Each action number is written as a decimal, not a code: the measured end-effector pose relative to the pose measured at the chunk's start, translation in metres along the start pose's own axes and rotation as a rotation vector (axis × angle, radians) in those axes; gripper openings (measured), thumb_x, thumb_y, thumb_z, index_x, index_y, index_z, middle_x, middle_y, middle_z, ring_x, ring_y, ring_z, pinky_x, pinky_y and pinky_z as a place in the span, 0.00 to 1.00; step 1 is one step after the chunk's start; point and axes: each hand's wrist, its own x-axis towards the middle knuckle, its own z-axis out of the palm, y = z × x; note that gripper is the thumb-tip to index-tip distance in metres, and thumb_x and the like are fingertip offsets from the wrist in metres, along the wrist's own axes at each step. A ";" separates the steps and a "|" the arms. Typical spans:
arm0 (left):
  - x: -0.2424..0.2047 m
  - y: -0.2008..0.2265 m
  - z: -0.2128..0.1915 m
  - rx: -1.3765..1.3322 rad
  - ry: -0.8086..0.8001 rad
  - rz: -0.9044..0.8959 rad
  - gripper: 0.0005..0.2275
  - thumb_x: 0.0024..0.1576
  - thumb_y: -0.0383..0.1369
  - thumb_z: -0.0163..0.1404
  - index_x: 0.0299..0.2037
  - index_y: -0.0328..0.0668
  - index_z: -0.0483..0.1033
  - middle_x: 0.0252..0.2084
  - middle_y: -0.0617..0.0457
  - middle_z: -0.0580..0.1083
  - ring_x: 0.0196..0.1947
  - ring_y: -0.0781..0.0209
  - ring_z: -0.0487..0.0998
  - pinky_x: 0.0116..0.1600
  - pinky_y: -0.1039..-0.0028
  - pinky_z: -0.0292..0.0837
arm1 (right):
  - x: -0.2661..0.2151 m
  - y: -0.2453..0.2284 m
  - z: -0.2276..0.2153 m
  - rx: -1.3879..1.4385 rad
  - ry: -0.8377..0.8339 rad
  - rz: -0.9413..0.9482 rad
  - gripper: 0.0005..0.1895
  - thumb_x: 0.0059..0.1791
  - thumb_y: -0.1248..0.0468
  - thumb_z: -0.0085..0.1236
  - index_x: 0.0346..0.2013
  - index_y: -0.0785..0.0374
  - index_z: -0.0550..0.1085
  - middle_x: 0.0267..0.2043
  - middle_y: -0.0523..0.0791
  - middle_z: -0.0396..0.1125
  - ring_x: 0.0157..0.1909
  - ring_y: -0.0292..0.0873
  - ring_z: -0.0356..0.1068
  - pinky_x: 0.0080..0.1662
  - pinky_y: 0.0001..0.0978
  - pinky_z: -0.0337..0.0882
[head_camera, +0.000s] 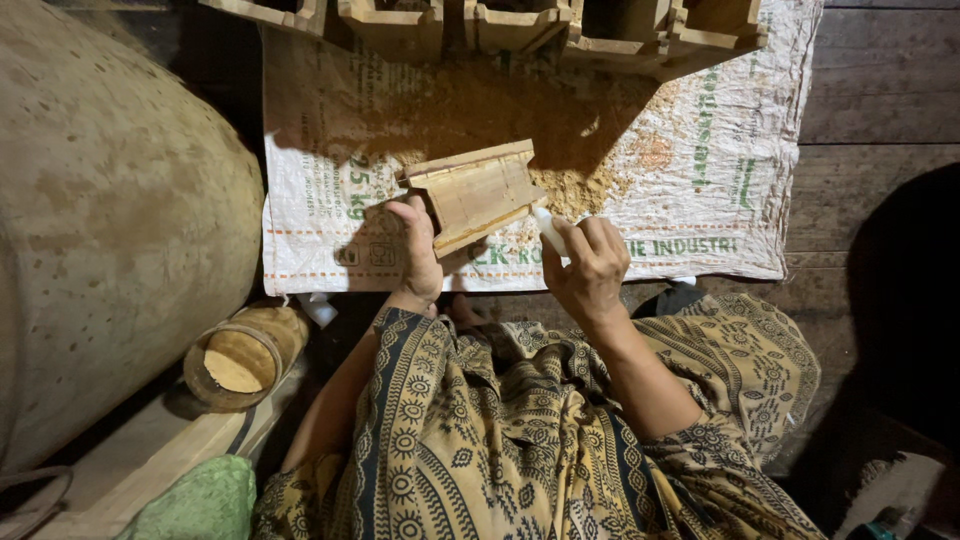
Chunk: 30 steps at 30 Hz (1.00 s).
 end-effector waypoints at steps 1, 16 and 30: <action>0.004 -0.006 -0.003 -0.003 0.007 0.004 0.33 0.70 0.53 0.07 0.78 0.38 0.38 0.79 0.48 0.38 0.78 0.54 0.38 0.79 0.58 0.25 | 0.000 0.000 0.000 -0.010 0.000 -0.003 0.08 0.44 0.66 0.67 0.36 0.61 0.78 0.26 0.44 0.58 0.26 0.51 0.64 0.32 0.39 0.67; 0.006 -0.033 -0.014 0.031 0.004 -0.018 0.35 0.69 0.56 0.08 0.78 0.39 0.38 0.79 0.48 0.40 0.78 0.57 0.42 0.79 0.58 0.27 | 0.001 0.006 -0.005 -0.059 0.004 0.048 0.09 0.42 0.68 0.69 0.35 0.61 0.78 0.26 0.44 0.59 0.26 0.50 0.65 0.32 0.38 0.66; 0.001 0.143 0.011 0.234 -0.028 -0.086 0.38 0.65 0.44 0.52 0.76 0.33 0.42 0.78 0.32 0.41 0.78 0.40 0.35 0.76 0.46 0.26 | -0.027 0.065 -0.021 0.352 -0.012 0.792 0.15 0.48 0.63 0.72 0.47 0.65 0.80 0.34 0.58 0.72 0.35 0.56 0.72 0.40 0.45 0.69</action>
